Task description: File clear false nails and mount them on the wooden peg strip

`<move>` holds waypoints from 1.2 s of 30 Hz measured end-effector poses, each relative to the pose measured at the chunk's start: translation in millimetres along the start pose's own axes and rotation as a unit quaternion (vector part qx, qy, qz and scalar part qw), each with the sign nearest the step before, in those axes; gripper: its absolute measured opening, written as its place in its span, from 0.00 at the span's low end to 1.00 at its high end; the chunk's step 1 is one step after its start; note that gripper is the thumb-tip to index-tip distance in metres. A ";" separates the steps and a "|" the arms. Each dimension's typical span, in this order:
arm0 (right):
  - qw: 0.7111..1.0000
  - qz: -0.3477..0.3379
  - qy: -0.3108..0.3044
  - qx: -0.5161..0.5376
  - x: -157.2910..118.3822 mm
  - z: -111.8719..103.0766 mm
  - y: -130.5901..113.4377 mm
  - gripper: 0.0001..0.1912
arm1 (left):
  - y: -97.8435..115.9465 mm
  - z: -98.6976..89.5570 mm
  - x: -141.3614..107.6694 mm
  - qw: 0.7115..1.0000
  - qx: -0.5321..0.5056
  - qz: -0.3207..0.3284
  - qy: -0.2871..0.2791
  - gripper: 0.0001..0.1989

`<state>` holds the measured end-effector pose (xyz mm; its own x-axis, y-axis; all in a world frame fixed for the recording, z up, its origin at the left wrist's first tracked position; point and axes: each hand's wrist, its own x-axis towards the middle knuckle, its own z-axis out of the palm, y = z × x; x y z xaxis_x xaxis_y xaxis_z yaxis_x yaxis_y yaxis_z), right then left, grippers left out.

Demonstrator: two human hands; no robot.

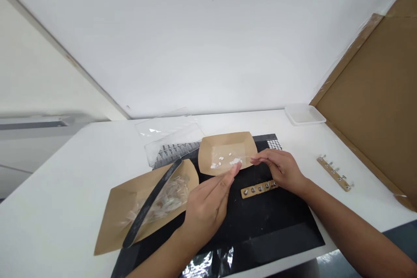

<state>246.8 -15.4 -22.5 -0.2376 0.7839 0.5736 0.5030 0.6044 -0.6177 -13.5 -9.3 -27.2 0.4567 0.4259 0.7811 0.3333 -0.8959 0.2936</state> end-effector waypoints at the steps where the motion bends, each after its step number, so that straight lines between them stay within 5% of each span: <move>1: 1.000 -0.005 -0.001 0.003 -0.6 -0.1 0.6 0.14 | -0.2 -0.6 0.2 1.000 -0.004 0.005 -0.003 0.25; 7: 0.999 -0.012 0.012 0.028 -4.7 -4.2 3.2 0.02 | 1.7 -3.8 7.4 0.999 -0.007 0.040 0.012 0.02; 12: 0.998 0.000 0.034 -0.060 -5.2 -5.8 9.0 0.12 | 0.4 -1.3 3.6 1.000 0.015 0.015 0.000 0.01; 17: 0.991 0.056 0.021 -0.122 -5.2 -3.3 12.9 0.11 | -3.8 4.2 -5.7 1.000 0.030 -0.006 0.005 0.27; 22: 0.995 0.070 0.008 -0.067 -3.7 -2.7 13.1 0.09 | 0.9 3.2 -5.0 0.995 -0.020 -0.088 0.036 0.38; 25: 0.995 0.089 -0.008 -0.042 -3.8 -2.8 12.8 0.12 | 2.7 -1.6 -0.4 0.995 -0.038 -0.058 0.065 0.38; 30: 0.995 0.079 -0.023 -0.052 -5.8 -2.7 12.1 0.09 | 1.7 -4.8 0.3 0.996 -0.065 0.052 0.010 0.25; 36: 0.996 0.006 0.017 -0.089 -4.3 -6.1 16.1 0.06 | 9.5 -7.1 -10.0 0.995 -0.075 -0.057 -0.039 0.34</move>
<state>260.9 -9.9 -31.6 -0.2037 0.7842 0.5861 0.6453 0.5578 -0.5220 -20.7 -23.0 -28.3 0.4883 0.5287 0.6943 0.2625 -0.8477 0.4610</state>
